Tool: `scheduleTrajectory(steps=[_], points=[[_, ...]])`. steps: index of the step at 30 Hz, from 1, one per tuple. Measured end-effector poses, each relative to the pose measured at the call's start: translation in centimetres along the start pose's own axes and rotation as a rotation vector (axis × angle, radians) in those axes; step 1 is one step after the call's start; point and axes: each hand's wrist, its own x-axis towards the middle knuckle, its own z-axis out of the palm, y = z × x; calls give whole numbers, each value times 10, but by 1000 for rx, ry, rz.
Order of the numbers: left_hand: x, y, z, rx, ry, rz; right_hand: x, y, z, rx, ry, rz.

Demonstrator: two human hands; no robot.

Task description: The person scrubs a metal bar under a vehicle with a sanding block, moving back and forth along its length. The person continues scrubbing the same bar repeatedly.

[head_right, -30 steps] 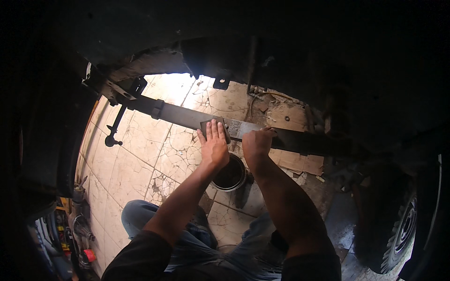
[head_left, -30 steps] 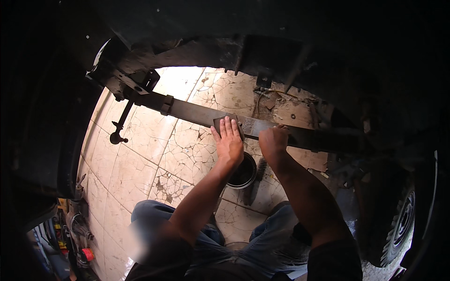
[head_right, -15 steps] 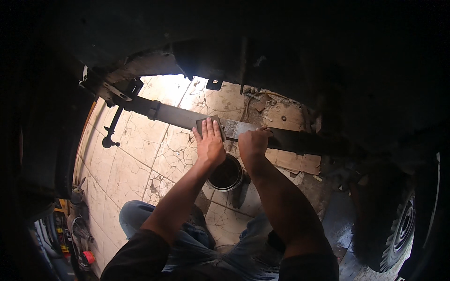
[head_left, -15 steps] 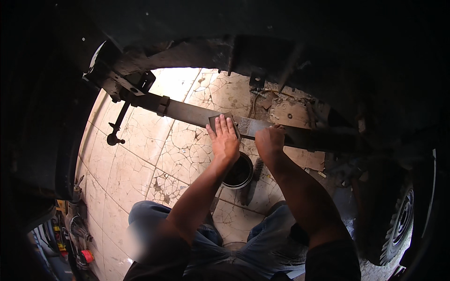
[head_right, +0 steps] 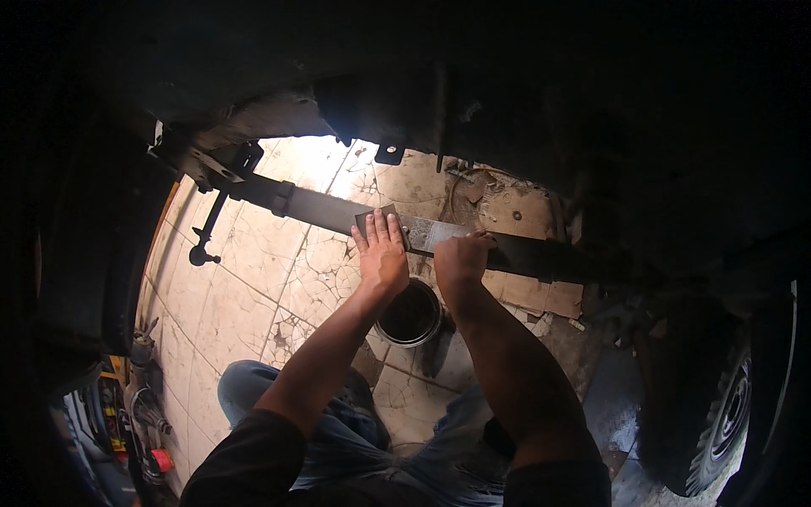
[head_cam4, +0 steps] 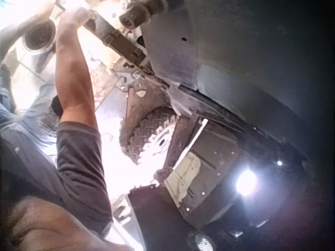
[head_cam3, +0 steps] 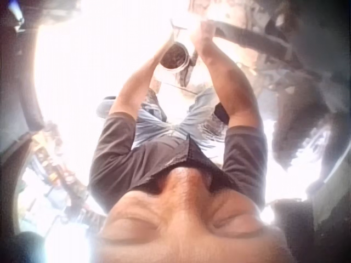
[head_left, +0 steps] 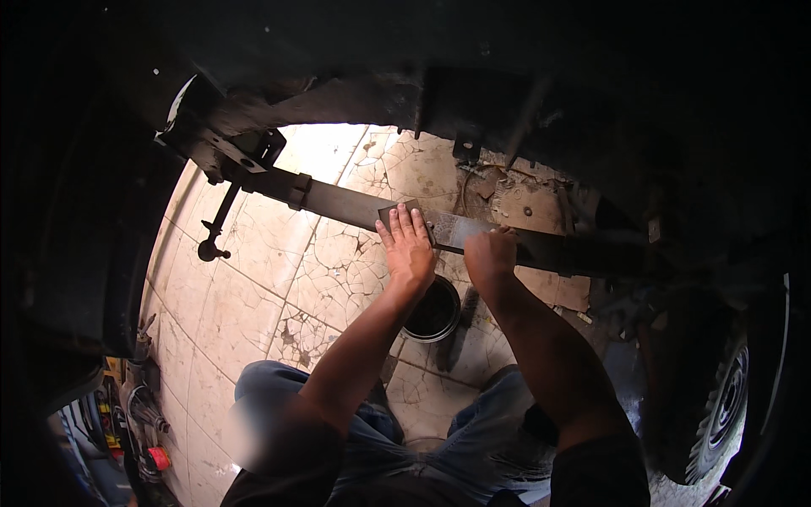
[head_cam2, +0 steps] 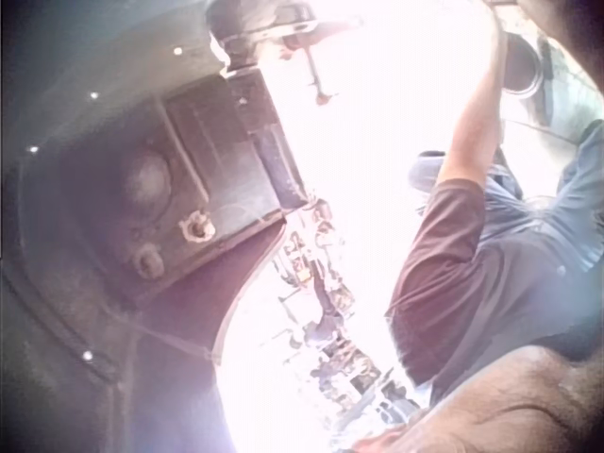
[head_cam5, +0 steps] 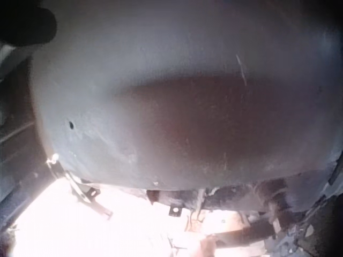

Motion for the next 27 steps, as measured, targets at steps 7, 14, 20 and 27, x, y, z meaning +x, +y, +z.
scheduleTrajectory(steps=[7,14,20,27], points=[[-11,14,27,30,40,-12,9,-3,16,-25,-8,6],[8,7,9,78,1,-23,9,-1,15,23,-58,-8],[-7,11,28,92,50,-31,6,-4,7,-6,-43,-19],[8,5,19,113,13,-31,2,-3,-2,8,-68,1]])
